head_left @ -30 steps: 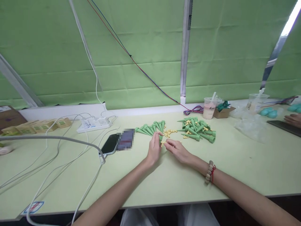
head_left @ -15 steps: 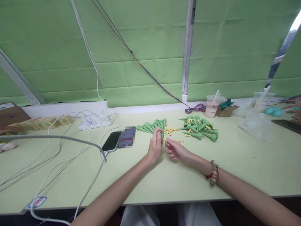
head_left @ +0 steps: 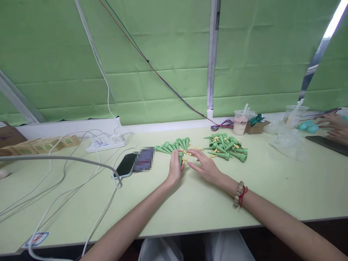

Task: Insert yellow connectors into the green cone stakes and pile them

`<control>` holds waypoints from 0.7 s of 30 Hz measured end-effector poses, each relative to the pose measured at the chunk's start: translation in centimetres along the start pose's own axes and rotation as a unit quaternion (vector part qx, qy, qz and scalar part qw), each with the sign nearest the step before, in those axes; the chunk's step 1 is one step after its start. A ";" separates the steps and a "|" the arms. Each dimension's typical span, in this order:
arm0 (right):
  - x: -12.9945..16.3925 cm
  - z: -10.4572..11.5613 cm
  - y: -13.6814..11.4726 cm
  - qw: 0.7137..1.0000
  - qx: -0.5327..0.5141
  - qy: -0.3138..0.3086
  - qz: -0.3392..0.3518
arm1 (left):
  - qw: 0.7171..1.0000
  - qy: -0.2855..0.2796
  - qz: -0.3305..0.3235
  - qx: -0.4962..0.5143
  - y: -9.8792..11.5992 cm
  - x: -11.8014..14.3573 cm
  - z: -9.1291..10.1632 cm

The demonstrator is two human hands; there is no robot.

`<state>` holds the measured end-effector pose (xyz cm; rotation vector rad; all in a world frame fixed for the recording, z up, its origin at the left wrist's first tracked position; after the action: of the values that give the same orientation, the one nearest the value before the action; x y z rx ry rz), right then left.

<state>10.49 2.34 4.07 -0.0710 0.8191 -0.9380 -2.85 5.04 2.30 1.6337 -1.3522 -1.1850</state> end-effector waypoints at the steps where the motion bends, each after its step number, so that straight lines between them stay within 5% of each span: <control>1: 0.0 -0.1 0.0 1.000 -0.003 -0.003 0.001 | 1.000 0.001 0.004 0.002 -0.1 -0.1 0.1; 11: 0.3 -1.1 0.2 0.997 -0.079 -0.005 -0.017 | 0.985 0.025 0.165 0.047 -2.1 0.6 -0.5; 18: 0.0 -0.5 0.2 0.979 -0.181 0.061 -0.070 | 0.982 0.045 0.168 0.074 -2.3 0.8 -0.7; 21: 0.0 -1.4 1.1 0.939 -0.313 0.028 -0.142 | 0.983 0.039 0.165 0.072 -2.3 0.7 -0.6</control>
<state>10.30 3.40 2.70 -0.7353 1.1589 -0.9172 -1.50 4.78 0.21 1.4641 -1.6136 -0.8361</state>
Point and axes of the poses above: each hand's wrist, its own x-axis away from the middle knuckle, its own z-axis out of the back of the hand, y = z × x, the point moved 4 cm from there along -x, towards the middle knuckle, and after that the axes turned 14 degrees about x, right-handed, at the moved point
